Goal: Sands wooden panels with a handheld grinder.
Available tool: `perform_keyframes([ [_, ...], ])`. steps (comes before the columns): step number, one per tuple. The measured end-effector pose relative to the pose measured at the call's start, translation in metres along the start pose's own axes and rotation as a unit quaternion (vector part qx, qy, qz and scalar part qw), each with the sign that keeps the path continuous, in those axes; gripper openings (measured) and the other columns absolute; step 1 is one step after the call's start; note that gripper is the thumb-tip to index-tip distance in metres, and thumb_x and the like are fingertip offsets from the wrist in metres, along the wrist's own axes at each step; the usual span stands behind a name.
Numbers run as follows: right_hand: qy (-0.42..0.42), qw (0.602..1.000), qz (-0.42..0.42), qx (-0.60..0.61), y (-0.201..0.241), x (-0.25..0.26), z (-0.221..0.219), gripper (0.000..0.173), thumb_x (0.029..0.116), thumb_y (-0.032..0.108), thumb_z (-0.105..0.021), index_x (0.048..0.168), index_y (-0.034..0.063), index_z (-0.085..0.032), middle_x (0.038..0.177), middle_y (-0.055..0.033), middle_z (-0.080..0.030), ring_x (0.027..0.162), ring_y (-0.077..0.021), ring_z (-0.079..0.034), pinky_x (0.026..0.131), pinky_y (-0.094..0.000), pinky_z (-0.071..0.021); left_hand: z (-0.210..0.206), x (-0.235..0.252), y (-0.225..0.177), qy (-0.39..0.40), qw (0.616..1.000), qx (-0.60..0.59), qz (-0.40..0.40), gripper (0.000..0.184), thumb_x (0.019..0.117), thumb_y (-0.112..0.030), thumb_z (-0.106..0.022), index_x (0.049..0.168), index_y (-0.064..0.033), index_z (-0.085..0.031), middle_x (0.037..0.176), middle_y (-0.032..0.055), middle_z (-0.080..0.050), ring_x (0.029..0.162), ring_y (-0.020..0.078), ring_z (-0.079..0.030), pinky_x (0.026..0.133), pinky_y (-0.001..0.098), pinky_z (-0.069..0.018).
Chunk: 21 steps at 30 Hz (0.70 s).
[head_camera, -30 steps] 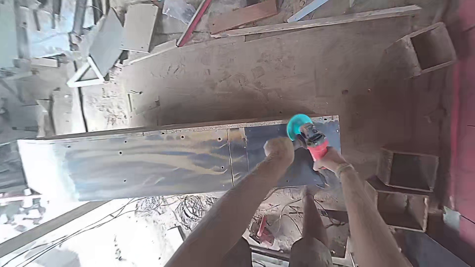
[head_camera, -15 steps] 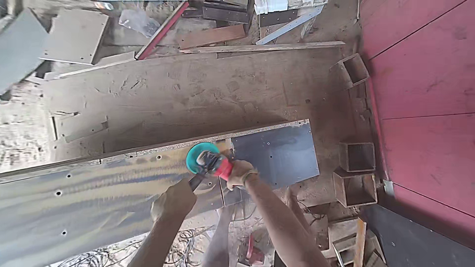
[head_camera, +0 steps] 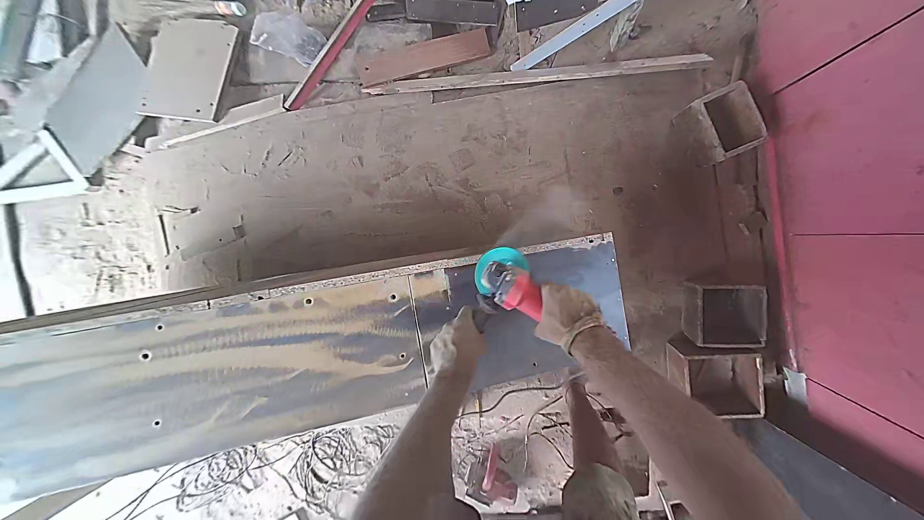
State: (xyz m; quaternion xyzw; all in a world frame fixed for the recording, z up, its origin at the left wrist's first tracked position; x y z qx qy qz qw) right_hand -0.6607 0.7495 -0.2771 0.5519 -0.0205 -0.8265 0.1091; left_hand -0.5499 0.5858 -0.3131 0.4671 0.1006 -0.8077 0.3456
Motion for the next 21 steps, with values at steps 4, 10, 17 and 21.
perform_keyframes([
  [4, 0.013, 0.999, -0.049, -0.017, -0.049, 0.0, 0.025, 0.072, 0.077, 0.025, -0.081, 0.136, -0.0015, -0.051, 0.124, -0.0239, -0.067, 0.114, -0.0398, -0.069, 0.09, -0.0583, -0.0567, -0.009, -0.001, -0.065, 0.038, 0.999, -0.004, -0.03, 0.043, 0.0919, -0.03, -0.065, 0.133, -0.0191, -0.061, 0.12, 0.0141, -0.072, 0.11, 0.0353, -0.071, 0.086, 0.0604, -0.0574],
  [10, 0.009, 0.993, -0.115, -0.001, -0.13, 0.006, 0.027, 0.075, 0.0762, 0.03, -0.083, 0.136, -0.0028, -0.052, 0.127, -0.0254, -0.066, 0.117, -0.0411, -0.068, 0.093, -0.0579, -0.0566, -0.028, -0.007, -0.145, 0.067, 0.994, 0.031, -0.081, 0.046, 0.0891, -0.026, -0.068, 0.134, -0.0181, -0.06, 0.123, 0.0134, -0.071, 0.111, 0.0344, -0.071, 0.086, 0.0589, -0.058],
  [17, -0.027, 0.98, -0.173, 0.096, -0.222, 0.024, -0.006, 0.078, 0.0676, 0.03, -0.091, 0.134, 0.0035, -0.059, 0.125, -0.0219, -0.069, 0.118, -0.0392, -0.068, 0.096, -0.0601, -0.0548, -0.036, -0.021, -0.22, 0.078, 0.981, 0.094, -0.15, 0.04, 0.0885, -0.019, -0.068, 0.127, -0.0127, -0.062, 0.121, 0.0141, -0.071, 0.111, 0.0349, -0.07, 0.082, 0.0583, -0.0588],
  [21, -0.037, 0.969, -0.143, 0.196, -0.219, 0.041, -0.042, 0.081, 0.0622, 0.027, -0.096, 0.132, 0.0036, -0.062, 0.124, -0.0218, -0.069, 0.119, -0.0392, -0.066, 0.1, -0.0618, -0.0525, -0.01, -0.038, -0.212, 0.066, 0.976, 0.141, -0.151, 0.038, 0.0876, -0.014, -0.071, 0.125, -0.0076, -0.065, 0.122, 0.016, -0.07, 0.111, 0.0366, -0.069, 0.08, 0.0573, -0.0589],
])
Point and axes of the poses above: each hand's wrist, its own x-axis towards the middle knuckle, its own z-axis out of the back of the hand, y = z × x, the point moved 2 cm from there along x, towards the middle knuckle
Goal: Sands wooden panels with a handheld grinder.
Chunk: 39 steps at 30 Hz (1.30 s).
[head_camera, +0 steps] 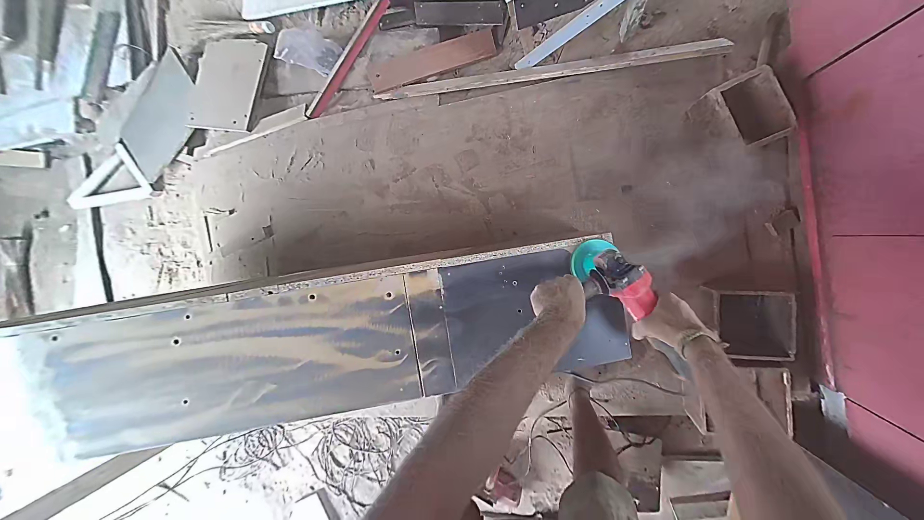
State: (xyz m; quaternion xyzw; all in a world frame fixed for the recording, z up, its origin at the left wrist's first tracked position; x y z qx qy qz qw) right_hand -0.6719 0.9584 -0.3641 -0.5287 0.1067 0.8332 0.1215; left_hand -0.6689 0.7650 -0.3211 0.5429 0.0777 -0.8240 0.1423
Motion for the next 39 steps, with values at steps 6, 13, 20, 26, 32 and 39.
perform_keyframes([
  [6, 0.073, 0.985, 0.15, 0.043, 0.111, -0.017, -0.077, 0.077, 0.0569, 0.027, -0.093, 0.126, 0.008, -0.066, 0.118, -0.0172, -0.071, 0.112, -0.0345, -0.068, 0.095, -0.0613, -0.0547, 0.017, -0.049, 0.124, -0.034, 0.994, 0.06, 0.084, 0.047, 0.0857, -0.012, -0.073, 0.13, -0.0041, -0.06, 0.12, 0.021, -0.069, 0.107, 0.0418, -0.07, 0.08, 0.0595, -0.058],
  [13, 0.13, 0.958, 0.251, -0.041, 0.259, -0.082, -0.156, 0.068, 0.0642, 0.031, -0.09, 0.126, 0.012, -0.068, 0.117, -0.0158, -0.073, 0.11, -0.0355, -0.07, 0.09, -0.0642, -0.0561, -0.014, -0.088, 0.305, -0.049, 0.975, 0.046, 0.213, 0.047, 0.0885, -0.028, -0.072, 0.131, -0.0103, -0.062, 0.116, 0.019, -0.073, 0.106, 0.0399, -0.071, 0.083, 0.0617, -0.0578],
  [20, 0.124, 0.938, 0.269, -0.178, 0.308, -0.151, -0.16, 0.058, 0.0785, 0.031, -0.083, 0.123, -0.001, -0.064, 0.121, -0.0223, -0.069, 0.111, -0.0392, -0.069, 0.086, -0.0613, -0.057, -0.12, -0.088, 0.38, -0.094, 0.959, -0.171, 0.207, 0.038, 0.0964, -0.022, -0.066, 0.128, -0.0022, -0.063, 0.115, 0.0258, -0.07, 0.109, 0.0441, -0.068, 0.089, 0.0673, -0.0523],
  [26, 0.09, 0.962, 0.164, -0.197, 0.212, -0.145, -0.066, 0.053, 0.0768, 0.021, -0.082, 0.12, -0.0033, -0.065, 0.123, -0.0243, -0.067, 0.112, -0.0425, -0.067, 0.086, -0.0642, -0.0562, -0.116, -0.046, 0.237, -0.041, 0.969, -0.216, 0.11, 0.039, 0.0953, -0.034, -0.065, 0.128, -0.0121, -0.066, 0.115, 0.0176, -0.073, 0.108, 0.0372, -0.07, 0.09, 0.0639, -0.0549],
  [32, 0.029, 0.983, -0.02, -0.179, 0.084, -0.078, 0.007, 0.065, 0.0758, 0.032, -0.082, 0.126, -0.0027, -0.062, 0.126, -0.0246, -0.067, 0.118, -0.0411, -0.067, 0.093, -0.0624, -0.0551, -0.063, 0.011, 0.078, 0.016, 0.991, -0.132, -0.016, 0.043, 0.0895, -0.026, -0.067, 0.132, -0.0171, -0.063, 0.123, 0.0147, -0.071, 0.113, 0.0371, -0.069, 0.087, 0.0639, -0.0564],
  [39, 0.015, 0.997, -0.061, -0.044, -0.036, -0.022, -0.007, 0.084, 0.0594, 0.023, -0.097, 0.13, -0.002, -0.061, 0.126, -0.0245, -0.067, 0.121, -0.0399, -0.065, 0.102, -0.0602, -0.0517, -0.036, -0.007, -0.013, 0.04, 0.996, -0.03, -0.075, 0.03, 0.0869, -0.018, -0.072, 0.115, -0.0061, -0.069, 0.119, 0.0173, -0.071, 0.11, 0.0375, -0.069, 0.079, 0.0598, -0.058],
])
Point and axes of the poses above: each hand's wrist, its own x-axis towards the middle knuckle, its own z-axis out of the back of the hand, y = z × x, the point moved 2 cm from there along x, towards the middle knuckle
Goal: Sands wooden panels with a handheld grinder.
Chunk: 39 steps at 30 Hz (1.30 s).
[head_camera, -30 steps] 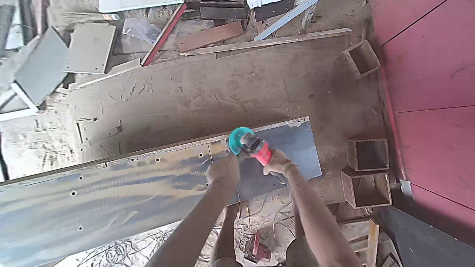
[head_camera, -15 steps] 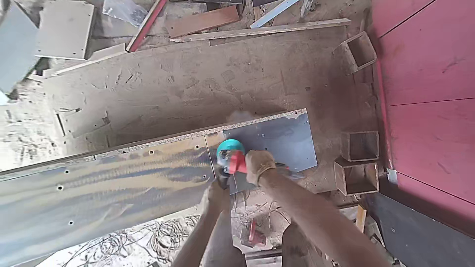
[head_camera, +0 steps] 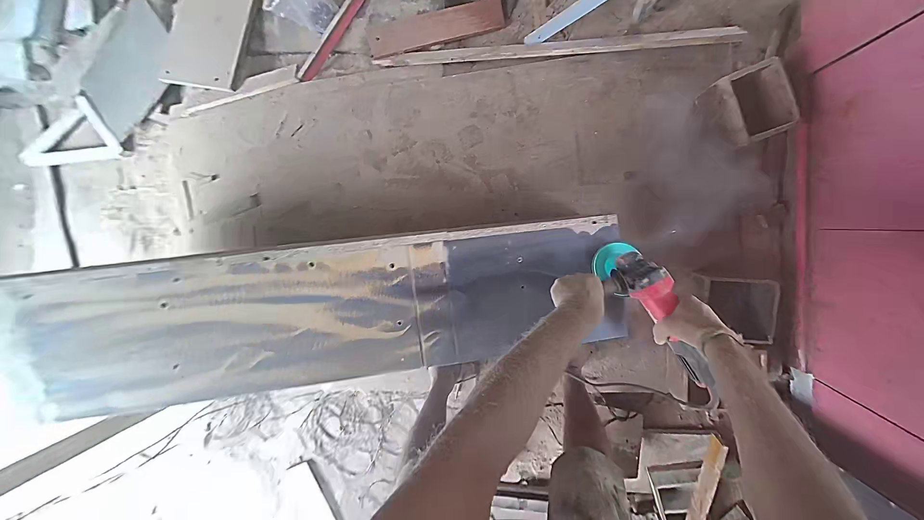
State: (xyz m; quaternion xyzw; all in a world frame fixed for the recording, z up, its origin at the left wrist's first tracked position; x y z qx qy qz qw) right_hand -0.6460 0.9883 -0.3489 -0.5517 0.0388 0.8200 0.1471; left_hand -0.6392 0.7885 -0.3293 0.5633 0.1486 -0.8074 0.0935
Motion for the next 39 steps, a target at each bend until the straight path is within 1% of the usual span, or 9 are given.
perform_keyframes([
  [4, 0.048, 0.988, 0.116, 0.087, 0.029, -0.005, -0.083, 0.087, 0.0548, 0.022, -0.099, 0.131, 0.0003, -0.062, 0.122, -0.0234, -0.069, 0.117, -0.0379, -0.066, 0.102, -0.059, -0.0524, -0.003, -0.067, 0.053, 0.019, 0.998, -0.019, 0.054, 0.03, 0.094, -0.006, -0.063, 0.123, -0.001, -0.064, 0.12, 0.0227, -0.068, 0.109, 0.0415, -0.068, 0.079, 0.0583, -0.058],
  [10, 0.103, 0.961, 0.214, 0.139, 0.184, -0.083, -0.18, 0.082, 0.0559, 0.023, -0.096, 0.129, 0.0044, -0.064, 0.12, -0.0169, -0.071, 0.115, -0.0311, -0.068, 0.101, -0.0548, -0.0549, 0.003, -0.14, 0.212, -0.023, 0.984, 0.047, 0.171, 0.031, 0.0965, -0.009, -0.06, 0.127, -0.0018, -0.06, 0.113, 0.0243, -0.069, 0.102, 0.0449, -0.069, 0.076, 0.0607, -0.0571],
  [13, 0.111, 0.958, 0.26, 0.046, 0.268, -0.131, -0.204, 0.073, 0.0611, 0.03, -0.091, 0.127, 0.0106, -0.067, 0.119, -0.0144, -0.072, 0.114, -0.0315, -0.068, 0.097, -0.059, -0.0552, -0.011, -0.166, 0.314, -0.048, 0.969, 0.047, 0.236, 0.041, 0.0921, -0.026, -0.069, 0.128, -0.0074, -0.063, 0.113, 0.0213, -0.072, 0.104, 0.044, -0.07, 0.08, 0.0635, -0.0571],
  [16, 0.103, 0.936, 0.334, -0.052, 0.335, -0.163, -0.224, 0.067, 0.0666, 0.033, -0.086, 0.127, 0.0127, -0.066, 0.118, -0.0143, -0.073, 0.11, -0.0343, -0.07, 0.09, -0.0634, -0.0565, -0.042, -0.187, 0.401, -0.074, 0.952, 0.015, 0.295, 0.042, 0.091, -0.022, -0.067, 0.131, -0.0094, -0.061, 0.114, 0.0208, -0.072, 0.105, 0.0427, -0.071, 0.081, 0.0635, -0.0571],
  [20, 0.083, 0.916, 0.357, -0.164, 0.384, -0.201, -0.209, 0.057, 0.0766, 0.033, -0.083, 0.119, -0.0005, -0.066, 0.12, -0.0216, -0.069, 0.111, -0.0383, -0.068, 0.088, -0.0617, -0.0564, -0.093, -0.177, 0.464, -0.139, 0.933, -0.113, 0.312, 0.034, 0.0916, -0.022, -0.066, 0.122, -0.0088, -0.065, 0.113, 0.0217, -0.072, 0.107, 0.0416, -0.07, 0.085, 0.0642, -0.0553],
  [26, 0.075, 0.943, 0.257, -0.2, 0.291, -0.201, -0.129, 0.05, 0.0776, 0.024, -0.083, 0.117, -0.0023, -0.067, 0.121, -0.0242, -0.068, 0.112, -0.0426, -0.067, 0.083, -0.065, -0.0561, -0.13, -0.123, 0.341, -0.12, 0.937, -0.274, 0.183, 0.04, 0.0897, -0.03, -0.075, 0.119, -0.0032, -0.068, 0.108, 0.0218, -0.072, 0.102, 0.0395, -0.07, 0.09, 0.0639, -0.0544],
  [28, 0.061, 0.957, 0.211, -0.192, 0.229, -0.176, -0.1, 0.049, 0.0784, 0.026, -0.082, 0.116, -0.0015, -0.068, 0.119, -0.024, -0.069, 0.111, -0.0431, -0.068, 0.084, -0.0661, -0.056, -0.135, -0.095, 0.277, -0.092, 0.956, -0.23, 0.158, 0.043, 0.0917, -0.041, -0.07, 0.122, -0.0102, -0.069, 0.112, 0.0177, -0.073, 0.105, 0.0372, -0.071, 0.09, 0.065, -0.0553],
  [32, 0.033, 0.981, 0.091, -0.17, 0.119, -0.12, -0.056, 0.062, 0.0784, 0.034, -0.081, 0.126, -0.0024, -0.064, 0.127, -0.0245, -0.067, 0.119, -0.0411, -0.066, 0.095, -0.0623, -0.0547, -0.107, -0.048, 0.154, -0.015, 0.985, -0.141, 0.101, 0.039, 0.0903, -0.033, -0.066, 0.128, -0.0204, -0.067, 0.121, 0.0119, -0.072, 0.11, 0.035, -0.071, 0.086, 0.0647, -0.0566],
  [39, 0.012, 0.997, -0.019, -0.08, -0.01, -0.031, -0.037, 0.078, 0.0628, 0.026, -0.094, 0.129, -0.0004, -0.062, 0.127, -0.0224, -0.068, 0.123, -0.0372, -0.065, 0.101, -0.0584, -0.0526, -0.073, -0.017, 0.014, 0.009, 0.999, -0.025, 0.042, 0.033, 0.0852, -0.024, -0.074, 0.114, -0.0076, -0.07, 0.119, 0.0154, -0.072, 0.109, 0.0358, -0.07, 0.079, 0.0594, -0.0585],
])
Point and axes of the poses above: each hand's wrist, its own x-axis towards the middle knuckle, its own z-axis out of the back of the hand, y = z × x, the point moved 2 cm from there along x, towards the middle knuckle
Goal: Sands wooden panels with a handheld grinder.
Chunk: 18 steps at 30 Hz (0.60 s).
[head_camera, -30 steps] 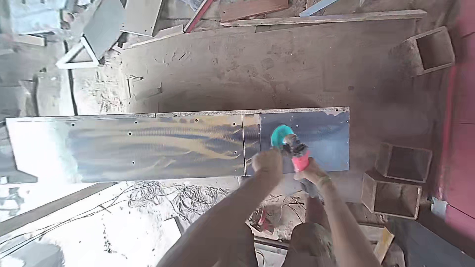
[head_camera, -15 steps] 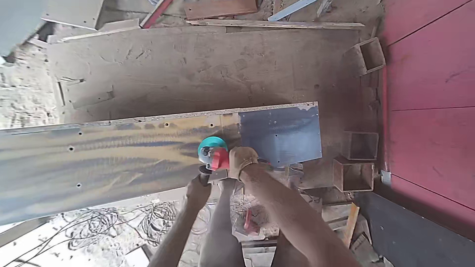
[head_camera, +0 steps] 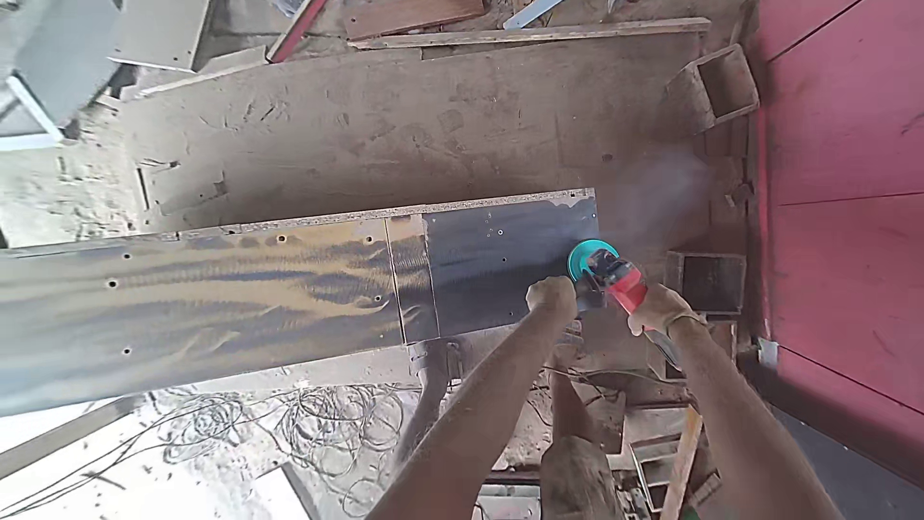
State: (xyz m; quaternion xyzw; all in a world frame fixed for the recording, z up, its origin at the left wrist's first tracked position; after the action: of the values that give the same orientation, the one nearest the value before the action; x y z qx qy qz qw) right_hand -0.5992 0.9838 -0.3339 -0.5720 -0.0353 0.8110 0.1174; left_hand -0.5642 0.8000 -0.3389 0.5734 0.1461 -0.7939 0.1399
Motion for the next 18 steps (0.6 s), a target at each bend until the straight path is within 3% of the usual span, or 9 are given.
perform_keyframes([
  [3, 0.042, 0.992, 0.07, 0.096, -0.013, 0.01, -0.052, 0.086, 0.0592, 0.021, -0.098, 0.133, -0.0009, -0.06, 0.128, -0.0239, -0.066, 0.123, -0.0384, -0.063, 0.105, -0.0587, -0.05, 0.002, -0.038, 0.004, 0.015, 0.999, 0.041, 0.006, 0.037, 0.0875, -0.027, -0.074, 0.116, -0.0046, -0.069, 0.12, 0.0178, -0.07, 0.11, 0.0376, -0.069, 0.079, 0.0578, -0.0589],
  [6, 0.058, 0.972, 0.149, 0.175, 0.03, 0.001, -0.112, 0.086, 0.0571, 0.02, -0.098, 0.133, 0.0008, -0.06, 0.125, -0.0216, -0.068, 0.12, -0.0351, -0.065, 0.105, -0.0558, -0.0517, 0.006, -0.069, 0.048, 0.028, 0.997, 0.056, 0.042, 0.038, 0.097, -0.03, -0.066, 0.124, -0.0028, -0.066, 0.122, 0.022, -0.068, 0.112, 0.0404, -0.068, 0.082, 0.0585, -0.0579],
  [10, 0.069, 0.96, 0.202, 0.18, 0.132, -0.054, -0.145, 0.083, 0.06, 0.024, -0.096, 0.132, 0.0015, -0.063, 0.128, -0.0212, -0.068, 0.123, -0.0354, -0.064, 0.106, -0.0577, -0.0505, 0.022, -0.103, 0.144, 0.014, 0.992, 0.083, 0.092, 0.036, 0.0922, -0.016, -0.068, 0.125, -0.001, -0.064, 0.12, 0.0244, -0.068, 0.109, 0.0446, -0.067, 0.081, 0.0626, -0.056],
  [15, 0.099, 0.947, 0.289, 0.096, 0.247, -0.103, -0.171, 0.072, 0.0606, 0.033, -0.09, 0.125, 0.0105, -0.067, 0.118, -0.0146, -0.072, 0.113, -0.0333, -0.069, 0.094, -0.0627, -0.0551, 0.021, -0.131, 0.285, -0.016, 0.975, 0.101, 0.197, 0.045, 0.0873, -0.017, -0.069, 0.13, -0.0082, -0.061, 0.115, 0.0195, -0.072, 0.106, 0.0406, -0.071, 0.081, 0.0602, -0.0578],
  [18, 0.102, 0.94, 0.325, 0.004, 0.297, -0.131, -0.169, 0.065, 0.0682, 0.033, -0.085, 0.125, 0.0092, -0.065, 0.117, -0.0162, -0.072, 0.111, -0.0354, -0.07, 0.09, -0.0622, -0.0566, -0.011, -0.135, 0.358, -0.046, 0.964, 0.046, 0.258, 0.037, 0.0893, -0.022, -0.066, 0.125, -0.0127, -0.062, 0.112, 0.0159, -0.074, 0.104, 0.0372, -0.073, 0.08, 0.0588, -0.0583],
])
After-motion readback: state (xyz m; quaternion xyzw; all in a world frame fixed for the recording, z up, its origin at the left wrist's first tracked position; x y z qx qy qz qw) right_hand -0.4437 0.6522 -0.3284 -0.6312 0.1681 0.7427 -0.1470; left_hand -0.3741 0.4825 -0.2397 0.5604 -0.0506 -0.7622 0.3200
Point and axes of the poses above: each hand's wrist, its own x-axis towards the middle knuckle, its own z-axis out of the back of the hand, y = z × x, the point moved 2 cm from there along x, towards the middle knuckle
